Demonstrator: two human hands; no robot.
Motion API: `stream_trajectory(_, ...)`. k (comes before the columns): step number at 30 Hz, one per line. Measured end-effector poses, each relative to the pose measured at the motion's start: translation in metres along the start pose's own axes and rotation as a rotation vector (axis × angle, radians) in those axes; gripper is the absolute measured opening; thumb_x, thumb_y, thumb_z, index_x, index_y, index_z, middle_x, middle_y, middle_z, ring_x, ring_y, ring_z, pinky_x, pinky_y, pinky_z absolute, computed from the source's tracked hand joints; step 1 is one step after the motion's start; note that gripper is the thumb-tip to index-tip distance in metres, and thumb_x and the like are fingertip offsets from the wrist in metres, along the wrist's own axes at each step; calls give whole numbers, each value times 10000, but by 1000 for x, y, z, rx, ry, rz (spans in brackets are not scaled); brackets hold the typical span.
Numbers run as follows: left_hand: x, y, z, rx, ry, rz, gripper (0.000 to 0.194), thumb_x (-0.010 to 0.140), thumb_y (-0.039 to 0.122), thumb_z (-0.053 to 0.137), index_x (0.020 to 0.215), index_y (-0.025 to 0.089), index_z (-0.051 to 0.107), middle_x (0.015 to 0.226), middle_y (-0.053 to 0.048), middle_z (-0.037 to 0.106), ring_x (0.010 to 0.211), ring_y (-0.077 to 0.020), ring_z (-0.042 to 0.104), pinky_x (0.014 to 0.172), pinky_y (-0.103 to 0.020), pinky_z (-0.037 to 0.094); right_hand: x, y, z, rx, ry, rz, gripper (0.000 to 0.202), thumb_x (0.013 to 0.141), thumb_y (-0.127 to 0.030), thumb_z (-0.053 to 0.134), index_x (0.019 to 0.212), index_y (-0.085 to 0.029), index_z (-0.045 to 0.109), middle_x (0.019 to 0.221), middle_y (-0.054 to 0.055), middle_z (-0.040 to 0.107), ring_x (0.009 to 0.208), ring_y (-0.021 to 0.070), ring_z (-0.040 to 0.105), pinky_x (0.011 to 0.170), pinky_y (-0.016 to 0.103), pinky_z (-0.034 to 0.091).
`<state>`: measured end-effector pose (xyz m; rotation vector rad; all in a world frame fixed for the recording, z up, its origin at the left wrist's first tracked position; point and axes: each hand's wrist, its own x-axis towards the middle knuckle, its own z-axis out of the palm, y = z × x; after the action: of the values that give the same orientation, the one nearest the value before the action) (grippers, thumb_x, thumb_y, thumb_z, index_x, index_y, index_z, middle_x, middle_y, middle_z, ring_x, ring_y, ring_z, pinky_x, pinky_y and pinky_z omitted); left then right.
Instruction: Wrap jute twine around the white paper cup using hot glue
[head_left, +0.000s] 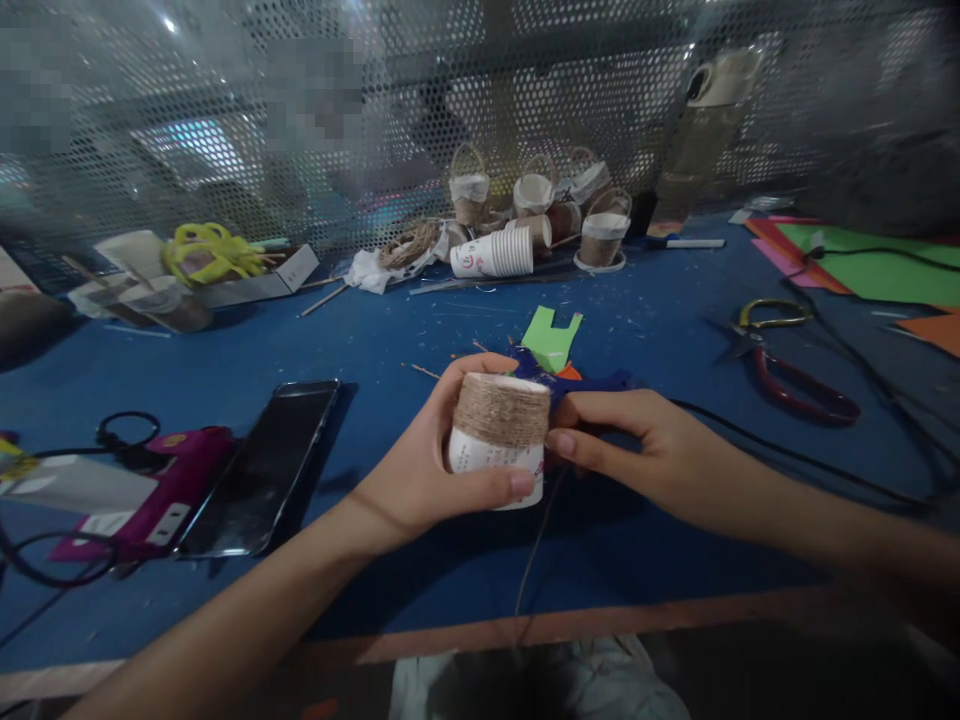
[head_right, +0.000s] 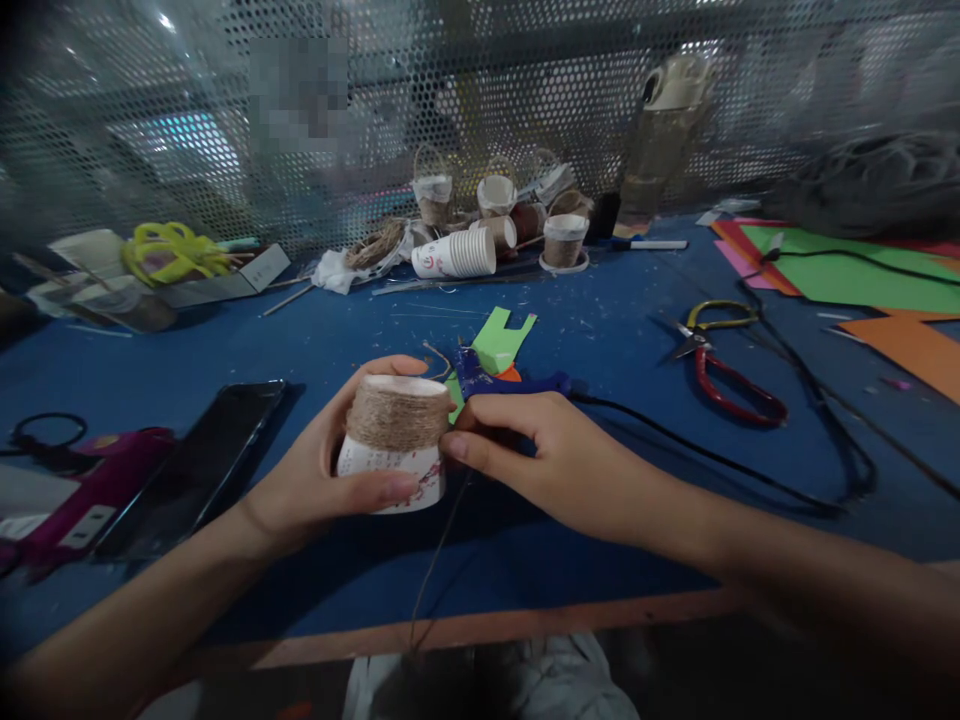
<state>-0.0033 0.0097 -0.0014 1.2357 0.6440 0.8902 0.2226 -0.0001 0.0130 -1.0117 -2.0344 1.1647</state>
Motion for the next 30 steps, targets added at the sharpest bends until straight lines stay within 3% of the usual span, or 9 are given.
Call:
stream_trajectory(6,1,-7,-8,47,21,67,792,618,172,910,1300,323,535,1145,-38,703,968,-227,697,815,-313,565,0,-1,0,92,-51,2,243,1019,-374,595,839,-216,637,795,-44,618,763,125,571,719,238,455)
stream_trajectory(13,0,-7,-11,29,-21,80,736,633,130,889,1268,323,569,1101,-17,700,922,-185,693,811,-273,561,-1,-1,-1,74,-46,19,253,1003,-394,609,828,-216,651,768,-34,619,735,135,571,690,252,461)
stream_trajectory(20,0,-5,-9,42,-35,69,737,627,153,897,1254,314,546,1101,-30,699,928,-207,689,791,-283,556,-1,-1,-2,46,-24,-9,260,1003,-373,606,807,-212,664,733,-36,602,684,125,531,643,243,445)
stream_trajectory(30,-4,-1,-1,115,-22,58,741,650,101,876,1252,328,508,1148,-2,640,947,-153,645,837,-245,535,-1,2,1,-150,-2,-68,252,1018,-327,545,844,-201,677,776,-16,669,708,141,569,653,260,443)
